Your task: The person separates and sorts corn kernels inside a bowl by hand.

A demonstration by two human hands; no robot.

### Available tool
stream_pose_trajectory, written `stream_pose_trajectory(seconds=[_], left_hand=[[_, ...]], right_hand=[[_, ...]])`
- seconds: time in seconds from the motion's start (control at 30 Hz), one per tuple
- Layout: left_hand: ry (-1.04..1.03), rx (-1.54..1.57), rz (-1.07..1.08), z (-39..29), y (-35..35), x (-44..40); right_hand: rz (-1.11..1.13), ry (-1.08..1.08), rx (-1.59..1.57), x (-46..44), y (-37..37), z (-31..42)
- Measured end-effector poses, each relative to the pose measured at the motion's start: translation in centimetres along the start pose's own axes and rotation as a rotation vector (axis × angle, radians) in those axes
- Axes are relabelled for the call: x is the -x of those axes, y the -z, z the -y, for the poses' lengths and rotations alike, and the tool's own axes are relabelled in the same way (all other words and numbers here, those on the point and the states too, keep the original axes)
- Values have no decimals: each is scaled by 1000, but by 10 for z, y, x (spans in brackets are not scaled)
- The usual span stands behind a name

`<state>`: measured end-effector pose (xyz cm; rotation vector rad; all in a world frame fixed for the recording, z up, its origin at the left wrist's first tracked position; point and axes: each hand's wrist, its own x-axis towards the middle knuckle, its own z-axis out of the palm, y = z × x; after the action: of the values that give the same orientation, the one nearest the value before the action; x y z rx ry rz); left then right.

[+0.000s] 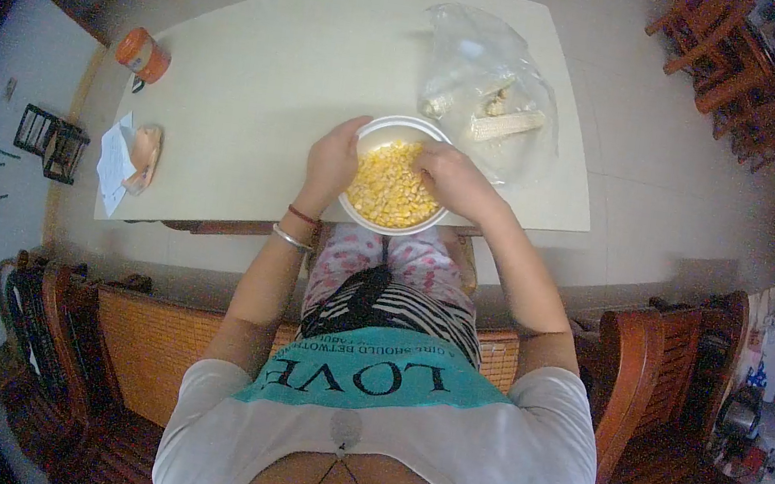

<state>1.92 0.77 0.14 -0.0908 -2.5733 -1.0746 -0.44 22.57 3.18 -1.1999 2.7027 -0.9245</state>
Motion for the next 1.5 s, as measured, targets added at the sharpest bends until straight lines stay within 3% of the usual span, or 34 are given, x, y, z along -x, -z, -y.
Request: stream_pose_trajectory(seconds=[0.1, 0.2, 0.4, 0.53, 0.63, 0.73, 0.8, 0.93, 1.1, 1.3, 1.5], left_hand=[[-5, 2, -4, 2, -1, 0], [-26, 14, -18, 5, -3, -1], [-30, 17, -12, -1, 1, 0], [46, 42, 33, -1, 1, 0], [-324, -116, -141, -2, 4, -1], [-460, 136, 40, -15, 8, 3], [-338, 251, 106, -23, 7, 9], [-140, 421, 232, -21, 4, 10], [-159, 389, 182, -18, 0, 7], [-137, 305, 100, -19, 2, 3], [-249, 205, 282, -11, -1, -6]], right_hand=[[117, -69, -124, 4, 11, 11], [174, -35, -42, 7, 10, 14], [146, 27, -5, 4, -2, 9], [125, -47, -82, 3, -1, 11], [31, -102, -247, 1, -6, 6], [-50, -248, -535, -2, -14, 4], [-100, -309, -730, -2, -25, 3], [-174, -361, -836, -4, -34, -1], [-151, -403, -843, -5, -27, 6], [-711, -414, -968, 0, -35, -1], [-791, -338, -989, 2, -33, 5]])
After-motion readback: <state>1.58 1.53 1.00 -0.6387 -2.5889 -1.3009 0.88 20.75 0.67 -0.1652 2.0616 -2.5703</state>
